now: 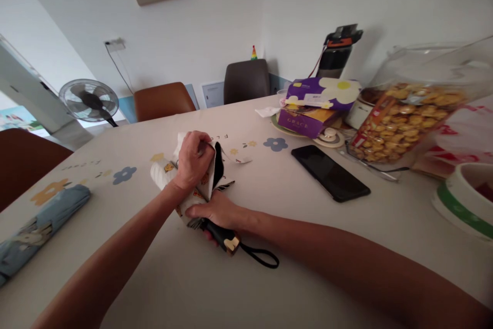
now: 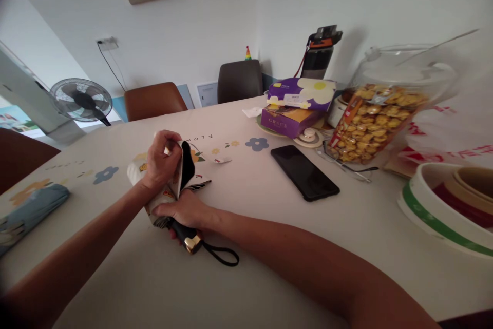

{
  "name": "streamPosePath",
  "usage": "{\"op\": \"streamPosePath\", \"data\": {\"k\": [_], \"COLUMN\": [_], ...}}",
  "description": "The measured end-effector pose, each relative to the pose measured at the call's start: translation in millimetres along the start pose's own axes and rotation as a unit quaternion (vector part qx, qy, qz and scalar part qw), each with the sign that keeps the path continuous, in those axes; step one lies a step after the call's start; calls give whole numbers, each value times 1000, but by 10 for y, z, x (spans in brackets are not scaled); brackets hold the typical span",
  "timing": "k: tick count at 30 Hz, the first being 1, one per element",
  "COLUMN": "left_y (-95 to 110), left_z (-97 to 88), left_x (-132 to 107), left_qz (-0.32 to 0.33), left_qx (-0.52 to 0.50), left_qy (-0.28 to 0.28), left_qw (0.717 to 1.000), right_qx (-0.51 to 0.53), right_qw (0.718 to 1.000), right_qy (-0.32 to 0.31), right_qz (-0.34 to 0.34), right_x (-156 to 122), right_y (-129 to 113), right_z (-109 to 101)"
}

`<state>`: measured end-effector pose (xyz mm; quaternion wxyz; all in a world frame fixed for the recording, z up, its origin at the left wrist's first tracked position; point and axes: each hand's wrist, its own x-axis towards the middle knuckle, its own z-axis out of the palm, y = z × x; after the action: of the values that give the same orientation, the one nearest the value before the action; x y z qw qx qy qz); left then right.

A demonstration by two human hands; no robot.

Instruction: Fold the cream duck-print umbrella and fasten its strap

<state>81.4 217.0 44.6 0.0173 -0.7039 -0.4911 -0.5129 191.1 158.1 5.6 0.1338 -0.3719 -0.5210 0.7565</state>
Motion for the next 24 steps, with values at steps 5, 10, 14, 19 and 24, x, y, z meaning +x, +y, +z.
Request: {"op": "streamPosePath", "data": {"k": [5, 10, 14, 19, 24], "left_y": [35, 99, 84, 63, -25], "left_z": [-247, -673, -997, -1242, -1389], "left_x": [32, 65, -33, -274, -539], "left_qz": [55, 159, 206, 166, 88], "left_qx": [22, 109, 156, 133, 93], "left_qy": [39, 7, -37, -76, -152], "left_qw": [998, 981, 965, 974, 980], "right_qx": [26, 49, 56, 58, 63], "right_qw": [1000, 999, 998, 998, 997], "right_qy": [0, -14, -17, -28, -31], "right_qz": [9, 8, 13, 17, 7], "right_x": [33, 109, 132, 102, 17], "right_y": [-7, 30, 50, 25, -33], "right_z": [-27, -61, -66, -70, -66]}}
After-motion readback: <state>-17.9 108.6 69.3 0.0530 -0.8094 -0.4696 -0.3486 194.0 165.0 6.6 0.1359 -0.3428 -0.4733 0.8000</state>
